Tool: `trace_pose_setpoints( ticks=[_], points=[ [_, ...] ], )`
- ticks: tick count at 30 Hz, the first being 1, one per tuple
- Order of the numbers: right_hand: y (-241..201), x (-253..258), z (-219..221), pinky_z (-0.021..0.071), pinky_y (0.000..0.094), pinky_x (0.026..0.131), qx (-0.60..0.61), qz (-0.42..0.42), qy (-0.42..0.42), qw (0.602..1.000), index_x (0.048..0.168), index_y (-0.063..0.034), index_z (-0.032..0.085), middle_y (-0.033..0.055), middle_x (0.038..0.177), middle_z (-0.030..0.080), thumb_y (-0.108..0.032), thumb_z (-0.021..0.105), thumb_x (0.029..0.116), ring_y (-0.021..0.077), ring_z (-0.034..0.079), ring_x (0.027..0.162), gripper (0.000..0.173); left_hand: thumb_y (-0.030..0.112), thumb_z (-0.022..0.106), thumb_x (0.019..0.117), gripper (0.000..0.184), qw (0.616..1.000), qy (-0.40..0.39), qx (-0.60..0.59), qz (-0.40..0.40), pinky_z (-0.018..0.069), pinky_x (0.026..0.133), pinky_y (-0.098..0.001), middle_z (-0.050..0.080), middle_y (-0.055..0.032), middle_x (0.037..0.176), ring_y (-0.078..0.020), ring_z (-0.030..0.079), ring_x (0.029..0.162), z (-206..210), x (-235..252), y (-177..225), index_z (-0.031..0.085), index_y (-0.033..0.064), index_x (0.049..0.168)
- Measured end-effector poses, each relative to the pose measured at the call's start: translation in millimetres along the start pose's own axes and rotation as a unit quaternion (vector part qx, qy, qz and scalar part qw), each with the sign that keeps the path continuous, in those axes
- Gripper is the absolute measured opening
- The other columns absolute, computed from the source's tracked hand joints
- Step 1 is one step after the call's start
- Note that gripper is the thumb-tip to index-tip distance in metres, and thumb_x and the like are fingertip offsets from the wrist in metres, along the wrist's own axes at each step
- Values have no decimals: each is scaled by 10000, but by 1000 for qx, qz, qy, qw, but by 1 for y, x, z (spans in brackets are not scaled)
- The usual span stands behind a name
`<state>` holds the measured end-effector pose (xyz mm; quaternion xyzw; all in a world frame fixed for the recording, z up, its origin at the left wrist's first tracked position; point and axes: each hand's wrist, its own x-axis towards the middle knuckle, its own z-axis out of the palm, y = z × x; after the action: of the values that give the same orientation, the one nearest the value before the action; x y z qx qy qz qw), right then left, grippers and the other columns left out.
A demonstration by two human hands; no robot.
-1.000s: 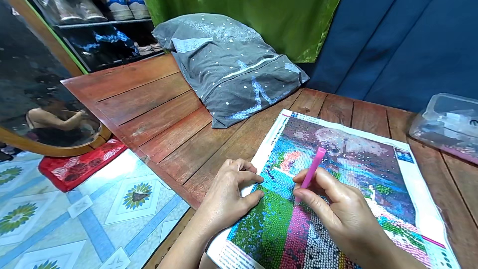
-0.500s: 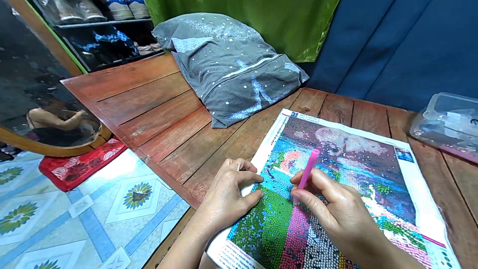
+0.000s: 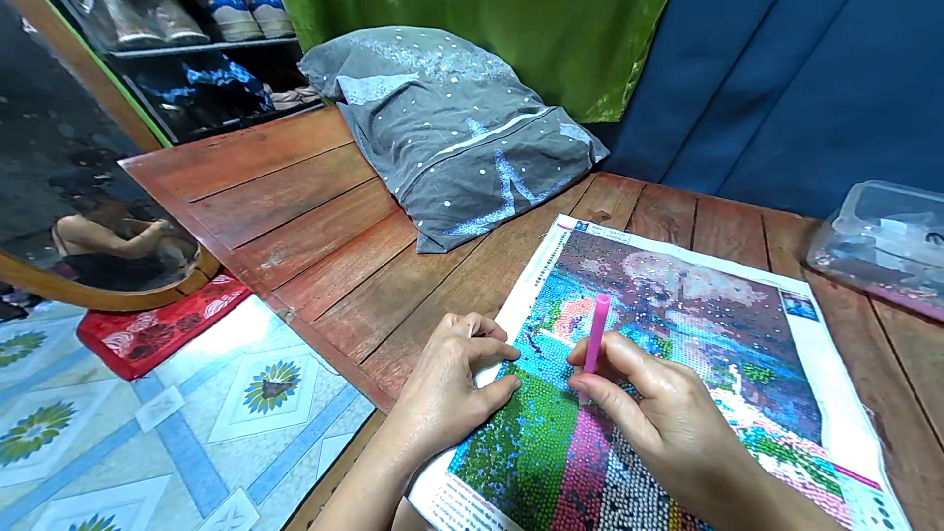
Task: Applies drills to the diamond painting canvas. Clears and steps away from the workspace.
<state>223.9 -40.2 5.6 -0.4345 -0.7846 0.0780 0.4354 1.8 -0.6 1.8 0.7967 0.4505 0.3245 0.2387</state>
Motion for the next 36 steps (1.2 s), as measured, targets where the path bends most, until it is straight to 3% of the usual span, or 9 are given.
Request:
trace_pose_setpoints(
  ticks=[8,17,36],
  points=[
    [2,-3,-1,504,77,668,19,5,3,1000,1009,-126,640,-74,793,623,-313,543,1015,-63,594,715,211,265,776,815,180,1000,0,-3,1,459,865,-284,671,60,1066,-98,564,1073,0,0,-1,820,177,966],
    [5,-7,-11,558,126,646,72,97,31,992,1045,-186,644,-121,797,670,-363,559,1005,-29,657,713,200,258,782,810,178,1000,0,-4,4,456,867,-287,677,59,1064,-103,563,1069,0,0,-1,821,173,961],
    [4,-7,-5,508,78,650,50,40,10,998,992,-143,643,-92,788,626,-310,559,1005,-71,598,704,188,267,773,820,178,1000,-4,-7,-2,460,866,-292,671,61,1068,-105,563,1075,0,0,-1,819,179,969]
  ],
)
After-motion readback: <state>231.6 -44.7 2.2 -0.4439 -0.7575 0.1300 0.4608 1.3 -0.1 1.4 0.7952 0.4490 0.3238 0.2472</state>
